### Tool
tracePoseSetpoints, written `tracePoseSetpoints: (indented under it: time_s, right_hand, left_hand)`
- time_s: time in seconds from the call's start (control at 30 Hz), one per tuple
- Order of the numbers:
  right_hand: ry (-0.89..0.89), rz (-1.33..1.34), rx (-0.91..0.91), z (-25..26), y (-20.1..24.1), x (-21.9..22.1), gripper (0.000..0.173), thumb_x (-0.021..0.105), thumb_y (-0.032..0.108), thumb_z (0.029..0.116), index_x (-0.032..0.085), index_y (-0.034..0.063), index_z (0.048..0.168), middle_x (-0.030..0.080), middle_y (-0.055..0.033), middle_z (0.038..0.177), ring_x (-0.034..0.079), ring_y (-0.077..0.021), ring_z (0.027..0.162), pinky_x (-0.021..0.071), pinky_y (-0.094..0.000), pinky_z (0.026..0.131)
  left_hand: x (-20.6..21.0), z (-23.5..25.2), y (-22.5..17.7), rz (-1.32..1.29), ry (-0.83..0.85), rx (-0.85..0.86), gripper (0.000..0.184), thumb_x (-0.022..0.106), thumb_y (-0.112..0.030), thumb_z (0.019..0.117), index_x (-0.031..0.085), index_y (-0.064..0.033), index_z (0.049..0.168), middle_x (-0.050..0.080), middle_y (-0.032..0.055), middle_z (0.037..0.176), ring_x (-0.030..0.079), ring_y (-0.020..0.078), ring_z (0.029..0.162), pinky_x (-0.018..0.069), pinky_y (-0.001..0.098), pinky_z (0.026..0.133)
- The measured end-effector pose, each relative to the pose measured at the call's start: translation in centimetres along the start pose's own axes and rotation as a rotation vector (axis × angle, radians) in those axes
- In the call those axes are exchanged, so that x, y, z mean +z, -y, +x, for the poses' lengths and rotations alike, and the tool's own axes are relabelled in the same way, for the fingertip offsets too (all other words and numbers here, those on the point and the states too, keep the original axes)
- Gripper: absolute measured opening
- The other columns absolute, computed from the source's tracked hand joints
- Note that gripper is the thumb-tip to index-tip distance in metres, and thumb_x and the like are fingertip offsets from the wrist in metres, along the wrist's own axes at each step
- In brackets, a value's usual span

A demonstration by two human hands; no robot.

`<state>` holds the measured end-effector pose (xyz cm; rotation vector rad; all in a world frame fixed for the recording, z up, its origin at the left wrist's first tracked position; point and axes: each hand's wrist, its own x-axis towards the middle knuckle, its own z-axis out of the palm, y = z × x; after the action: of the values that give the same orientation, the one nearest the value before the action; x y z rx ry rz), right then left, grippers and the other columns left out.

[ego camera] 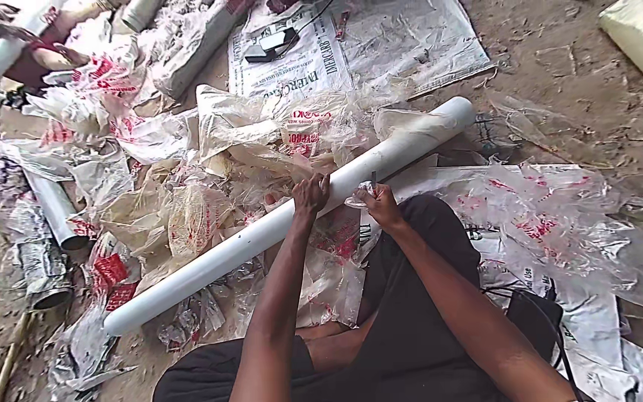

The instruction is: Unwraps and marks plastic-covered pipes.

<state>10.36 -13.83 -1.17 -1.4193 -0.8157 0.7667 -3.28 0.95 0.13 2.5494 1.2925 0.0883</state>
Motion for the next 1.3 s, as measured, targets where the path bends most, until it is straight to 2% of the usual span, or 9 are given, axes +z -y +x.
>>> tracePoseSetpoints:
  time_s: [0.17,0.3,0.43,0.53,0.73,0.83,0.93,1.07,1.3]
  right_hand:
    - [-0.078,0.309,0.043,-2.0,1.1,-0.7,0.02,0.061,0.025,0.1036,0.066,0.0164,0.087,0.062,0.0081,0.069,0.054,0.0002,0.056,0.0467,-0.0187,0.053]
    - [-0.073,0.327,0.087,0.2,1.3,-0.2,0.026,0.058,0.039,0.1048,0.066,0.0202,0.089,0.045,0.0071,0.058,0.033,-0.0011,0.041,0.0291,-0.0171,0.038]
    - [-0.019,0.031,-0.238,-1.7,1.8,-0.3,0.025,0.06,0.015,0.1,0.059,0.009,0.075,0.051,0.0076,0.062,0.046,0.0033,0.053,0.0402,-0.0165,0.052]
    - [0.204,0.077,-0.463,-7.1,4.8,-2.5,0.017,0.061,0.016,0.1028,0.066,0.0078,0.088,0.066,0.0123,0.08,0.061,0.0128,0.08,0.0524,-0.0098,0.076]
    - [0.003,-0.091,-0.157,-10.8,4.8,-6.7,0.063,0.081,0.023,0.0865,0.054,0.0008,0.139,0.062,0.0124,0.084,0.055,0.0088,0.072,0.0482,-0.0096,0.067]
    - [-0.123,-0.283,-0.282,-7.4,4.3,-8.9,0.026,0.073,0.016,0.0933,0.074,0.0046,0.116,0.065,-0.0059,0.126,0.063,-0.0016,0.1,0.0543,-0.0171,0.085]
    - [-0.323,-0.542,-0.206,-3.7,5.5,-10.3,0.012,0.078,0.013,0.0911,0.074,0.0039,0.098,0.071,-0.0071,0.091,0.052,-0.0062,0.063,0.0433,-0.0262,0.059]
    - [-0.443,-0.907,-0.058,-0.5,4.7,-13.4,0.06,0.068,0.054,0.0947,0.068,-0.0061,0.093,0.065,-0.0246,0.083,0.062,-0.0397,0.075,0.0454,-0.0601,0.069]
    - [-0.383,-1.006,0.227,-0.1,3.8,-17.1,0.034,0.068,0.014,0.0984,0.071,0.0147,0.133,0.065,-0.0266,0.129,0.059,-0.0509,0.12,0.0436,-0.0725,0.092]
  left_hand:
    - [0.6,-1.4,1.1,0.09,-0.212,0.016,0.053,0.035,-0.042,0.1099,0.071,-0.0068,0.094,0.072,0.0182,0.091,0.07,0.0403,0.088,0.0503,0.0616,0.075]
    - [2.5,-2.1,-1.8,-0.015,-0.24,0.033,0.044,0.036,-0.038,0.1116,0.07,-0.0145,0.127,0.073,0.0119,0.121,0.066,0.0339,0.115,0.0455,0.0611,0.099]
    - [3.6,-1.0,-1.9,0.068,-0.195,0.05,0.048,0.029,-0.043,0.1109,0.068,-0.0223,0.13,0.072,0.0071,0.126,0.064,0.0304,0.122,0.046,0.0585,0.098]
    - [1.8,3.7,-0.6,0.005,-0.181,-0.098,0.045,0.038,-0.042,0.1068,0.073,-0.0197,0.124,0.073,0.0083,0.124,0.063,0.0333,0.123,0.0413,0.0626,0.101]
    - [0.2,8.1,0.1,-0.039,-0.232,-0.141,0.052,0.034,-0.041,0.1112,0.073,-0.0059,0.11,0.075,0.0193,0.101,0.072,0.0401,0.101,0.0525,0.063,0.083]
    - [0.4,7.6,0.4,-0.067,-0.249,-0.116,0.047,0.038,-0.038,0.1105,0.074,-0.0084,0.112,0.077,0.0154,0.095,0.074,0.0384,0.094,0.0531,0.0631,0.08]
    - [0.8,7.2,0.9,-0.116,-0.248,-0.092,0.049,0.035,-0.04,0.1111,0.076,-0.0129,0.113,0.078,0.0106,0.096,0.074,0.0335,0.095,0.054,0.0597,0.083]
    - [1.1,6.5,1.2,-0.159,-0.289,0.103,0.046,0.042,-0.041,0.1084,0.077,-0.0109,0.109,0.078,0.0124,0.099,0.075,0.0335,0.09,0.0545,0.0602,0.078]
    - [1.3,6.0,1.5,-0.087,-0.337,0.382,0.041,0.066,-0.053,0.0935,0.08,-0.0162,0.101,0.079,0.009,0.096,0.076,0.0328,0.084,0.0564,0.0575,0.069]
